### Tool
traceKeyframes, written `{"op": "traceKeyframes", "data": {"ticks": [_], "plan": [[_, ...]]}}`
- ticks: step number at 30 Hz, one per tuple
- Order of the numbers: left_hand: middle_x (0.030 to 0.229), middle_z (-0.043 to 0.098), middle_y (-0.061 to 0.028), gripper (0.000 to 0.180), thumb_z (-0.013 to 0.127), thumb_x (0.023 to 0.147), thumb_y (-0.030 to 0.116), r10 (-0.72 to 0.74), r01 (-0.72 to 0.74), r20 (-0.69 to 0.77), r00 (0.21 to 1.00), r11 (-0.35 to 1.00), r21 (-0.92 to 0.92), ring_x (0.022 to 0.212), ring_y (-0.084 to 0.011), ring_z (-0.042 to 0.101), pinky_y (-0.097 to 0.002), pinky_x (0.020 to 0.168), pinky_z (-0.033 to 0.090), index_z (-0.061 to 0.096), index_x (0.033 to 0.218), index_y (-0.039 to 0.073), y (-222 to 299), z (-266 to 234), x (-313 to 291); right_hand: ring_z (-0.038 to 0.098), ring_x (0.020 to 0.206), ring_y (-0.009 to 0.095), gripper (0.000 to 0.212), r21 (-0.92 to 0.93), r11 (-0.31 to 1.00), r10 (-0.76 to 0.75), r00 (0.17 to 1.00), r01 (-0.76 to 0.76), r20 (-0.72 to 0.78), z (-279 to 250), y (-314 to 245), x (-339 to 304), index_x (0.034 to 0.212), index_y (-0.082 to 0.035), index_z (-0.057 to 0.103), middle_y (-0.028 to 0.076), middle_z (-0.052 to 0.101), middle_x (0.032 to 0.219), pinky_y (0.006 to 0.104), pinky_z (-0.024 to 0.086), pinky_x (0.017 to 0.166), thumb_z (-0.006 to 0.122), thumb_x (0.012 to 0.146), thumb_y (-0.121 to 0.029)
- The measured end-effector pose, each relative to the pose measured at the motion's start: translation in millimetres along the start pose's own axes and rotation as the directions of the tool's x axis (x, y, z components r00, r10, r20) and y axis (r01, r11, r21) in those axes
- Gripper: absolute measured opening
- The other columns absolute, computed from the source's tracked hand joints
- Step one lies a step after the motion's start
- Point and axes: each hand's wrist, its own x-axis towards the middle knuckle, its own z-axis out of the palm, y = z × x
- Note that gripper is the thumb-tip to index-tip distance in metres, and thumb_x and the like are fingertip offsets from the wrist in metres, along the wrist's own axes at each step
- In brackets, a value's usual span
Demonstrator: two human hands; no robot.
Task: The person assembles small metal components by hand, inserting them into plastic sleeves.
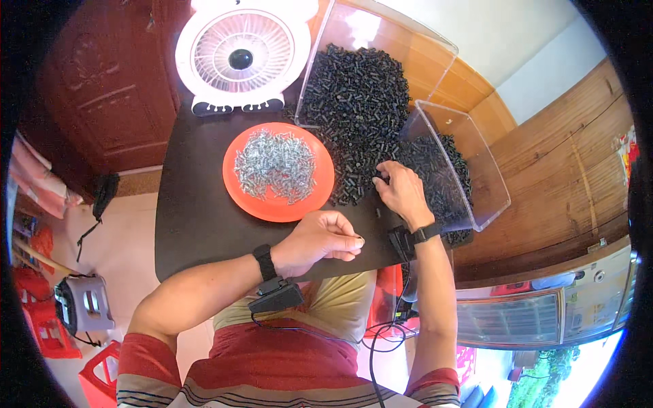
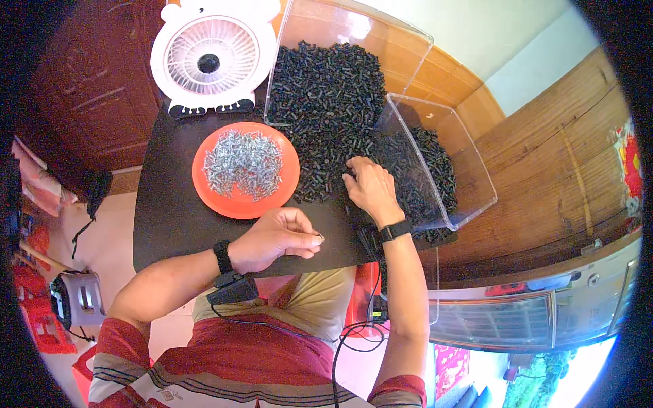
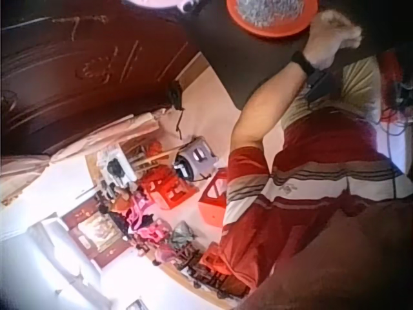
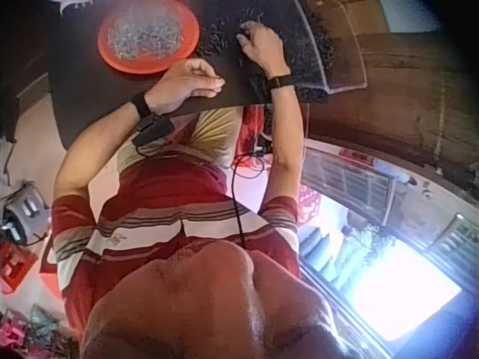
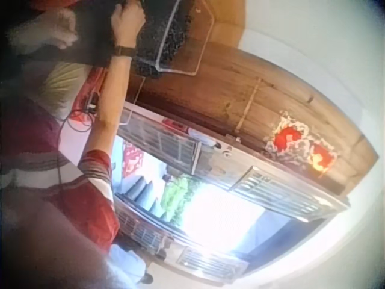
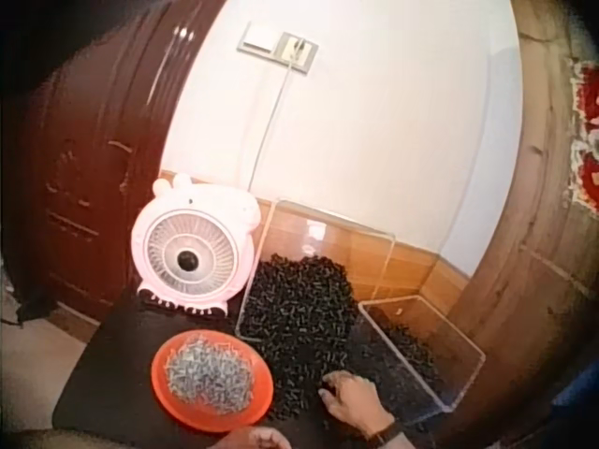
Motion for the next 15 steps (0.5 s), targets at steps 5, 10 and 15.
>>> {"op": "traceKeyframes", "data": {"ticks": [5, 10, 15], "plan": [[0.091, 0.067, -0.0081, 0.012, 0.069, 0.087, 0.008, -0.006, 0.006, 0.003, 1.0, 1.0, -0.007, 0.08, -0.0133, 0.066, -0.0261, 0.072, 0.057, 0.058, 0.089, 0.004, 0.5, 0.4, 0.2, 0.065, 0.086, 0.035, 0.02, 0.004, 0.998, -0.055, 0.998, 0.055, -0.044, 4.0, 6.4, -4.3, 0.096, -0.003, 0.067, 0.015, 0.067, 0.095, 0.0428, 0.052, 0.076, 0.065, 0.081, -0.016], [0.09, 0.066, -0.0078, 0.012, 0.069, 0.086, 0.008, -0.001, 0.001, -0.001, 1.0, 1.0, -0.009, 0.08, -0.0129, 0.066, -0.0261, 0.072, 0.057, 0.058, 0.089, 0.004, 1.6, 0.9, -1.0, 0.065, 0.086, 0.035, 0.018, 0.043, 0.996, -0.071, 0.996, 0.073, -0.049, -2.8, 2.5, -4.8, 0.093, -0.002, 0.067, 0.014, 0.066, 0.097, 0.0419, 0.051, 0.075, 0.065, 0.081, -0.015], [0.09, 0.066, -0.0078, 0.012, 0.069, 0.086, 0.008, 0.001, -0.001, -0.003, 1.0, 1.0, -0.006, 0.08, -0.0129, 0.066, -0.0257, 0.072, 0.056, 0.058, 0.089, 0.004, 1.2, 2.0, 0.0, 0.064, 0.081, 0.035, 0.017, 0.137, 0.987, -0.068, 0.989, 0.086, -0.128, -5.8, 4.6, -7.4, 0.094, -0.001, 0.067, 0.016, 0.066, 0.091, 0.0402, 0.05, 0.072, 0.065, 0.08, -0.011]]}}
